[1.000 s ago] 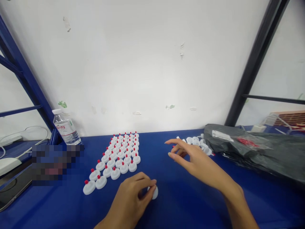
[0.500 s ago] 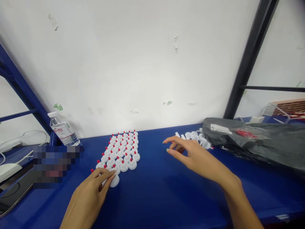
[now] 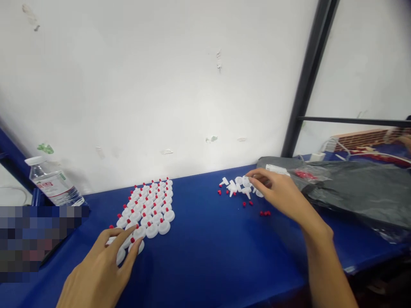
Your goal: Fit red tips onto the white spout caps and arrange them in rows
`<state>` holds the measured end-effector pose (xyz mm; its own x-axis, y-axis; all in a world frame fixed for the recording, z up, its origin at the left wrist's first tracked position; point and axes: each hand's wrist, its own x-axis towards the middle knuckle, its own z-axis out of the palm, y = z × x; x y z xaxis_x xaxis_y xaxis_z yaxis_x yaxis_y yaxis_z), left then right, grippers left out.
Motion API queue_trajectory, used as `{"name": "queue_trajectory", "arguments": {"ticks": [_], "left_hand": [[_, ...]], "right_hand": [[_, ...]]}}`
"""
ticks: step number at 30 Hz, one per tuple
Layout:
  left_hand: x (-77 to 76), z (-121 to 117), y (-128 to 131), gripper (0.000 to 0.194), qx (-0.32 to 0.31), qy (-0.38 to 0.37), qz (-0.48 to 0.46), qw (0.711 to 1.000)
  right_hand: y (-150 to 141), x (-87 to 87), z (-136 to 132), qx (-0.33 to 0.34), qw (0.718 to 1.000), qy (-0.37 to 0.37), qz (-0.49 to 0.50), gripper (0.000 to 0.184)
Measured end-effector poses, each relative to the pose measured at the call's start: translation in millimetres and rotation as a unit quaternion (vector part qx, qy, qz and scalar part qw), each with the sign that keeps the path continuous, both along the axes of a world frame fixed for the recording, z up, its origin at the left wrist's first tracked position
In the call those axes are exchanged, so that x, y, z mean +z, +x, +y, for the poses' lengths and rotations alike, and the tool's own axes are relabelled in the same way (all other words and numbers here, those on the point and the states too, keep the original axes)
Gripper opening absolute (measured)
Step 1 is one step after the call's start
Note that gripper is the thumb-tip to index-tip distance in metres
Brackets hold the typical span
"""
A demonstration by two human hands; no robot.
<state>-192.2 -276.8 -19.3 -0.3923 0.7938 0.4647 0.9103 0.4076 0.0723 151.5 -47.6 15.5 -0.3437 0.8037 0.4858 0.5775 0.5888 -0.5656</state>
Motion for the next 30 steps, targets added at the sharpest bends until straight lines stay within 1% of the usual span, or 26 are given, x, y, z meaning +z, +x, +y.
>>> {"name": "queue_trajectory", "arguments": {"ticks": [1, 3, 5, 6, 7, 8, 9, 11, 13, 17, 19, 21, 24, 27, 28, 30], "left_hand": [[-1.4, 0.7, 6.0, 0.039, -0.008, 0.016, 0.007, 1.000], [-4.1, 5.8, 25.9, 0.037, -0.058, 0.049, 0.012, 0.997], [-5.4, 17.5, 55.2, 0.031, -0.160, 0.061, -0.004, 0.985], [-5.1, 25.9, 71.9, 0.029, -0.210, 0.051, -0.023, 0.976], [-4.1, 35.9, 88.8, 0.029, -0.244, 0.035, -0.039, 0.968], [-2.7, 47.2, 105.3, 0.029, -0.266, 0.018, -0.053, 0.962], [-1.0, 59.5, 120.6, 0.028, -0.290, -0.016, -0.066, 0.955], [2.0, 85.7, 145.7, 0.027, -0.313, -0.072, -0.070, 0.944], [2.3, 112.2, 162.6, 0.028, -0.324, -0.107, -0.062, 0.938], [-8.0, 157.8, 176.6, 0.031, -0.325, -0.117, -0.054, 0.937], [-15.3, 174.1, 178.4, 0.033, -0.323, -0.115, -0.054, 0.938], [-21.1, 185.2, 178.8, 0.034, -0.321, -0.108, -0.060, 0.939], [-25.2, 193.8, 178.3, 0.032, -0.330, -0.098, -0.073, 0.936], [-25.0, 195.1, 177.1, 0.026, -0.346, -0.097, -0.078, 0.930], [-24.5, 194.1, 176.6, 0.025, -0.349, -0.095, -0.077, 0.929], [-23.1, 189.9, 174.7, 0.023, -0.357, -0.082, -0.084, 0.927]], "right_hand": [[7.8, -3.8, 5.7, -0.015, 1.000, -0.007, -0.006, 0.027], [20.4, -12.2, 15.2, -0.032, 0.999, -0.030, -0.027, 0.027], [28.3, -20.5, 22.1, -0.038, 0.996, -0.051, -0.055, 0.028], [30.6, -24.3, 24.7, -0.040, 0.995, -0.059, -0.072, 0.028], [32.1, -27.7, 27.0, -0.041, 0.993, -0.065, -0.089, 0.029], [33.0, -30.7, 28.9, -0.042, 0.991, -0.068, -0.104, 0.030], [33.6, -33.3, 30.6, -0.042, 0.990, -0.070, -0.116, 0.031], [34.6, -37.5, 33.6, -0.043, 0.988, -0.071, -0.132, 0.032], [35.6, -40.5, 36.2, -0.049, 0.986, -0.072, -0.139, 0.032], [37.1, -43.9, 39.3, -0.058, 0.985, -0.086, -0.134, 0.027], [37.0, -44.3, 39.8, -0.060, 0.985, -0.092, -0.134, 0.021], [36.7, -43.9, 39.4, -0.059, 0.985, -0.095, -0.135, 0.016], [36.0, -41.7, 37.4, -0.062, 0.984, -0.099, -0.133, 0.009], [34.9, -37.4, 33.5, -0.064, 0.985, -0.103, -0.124, 0.004], [34.2, -35.6, 31.9, -0.061, 0.985, -0.104, -0.121, 0.004], [32.4, -31.6, 28.2, -0.045, 0.988, -0.107, -0.099, 0.008]]}}
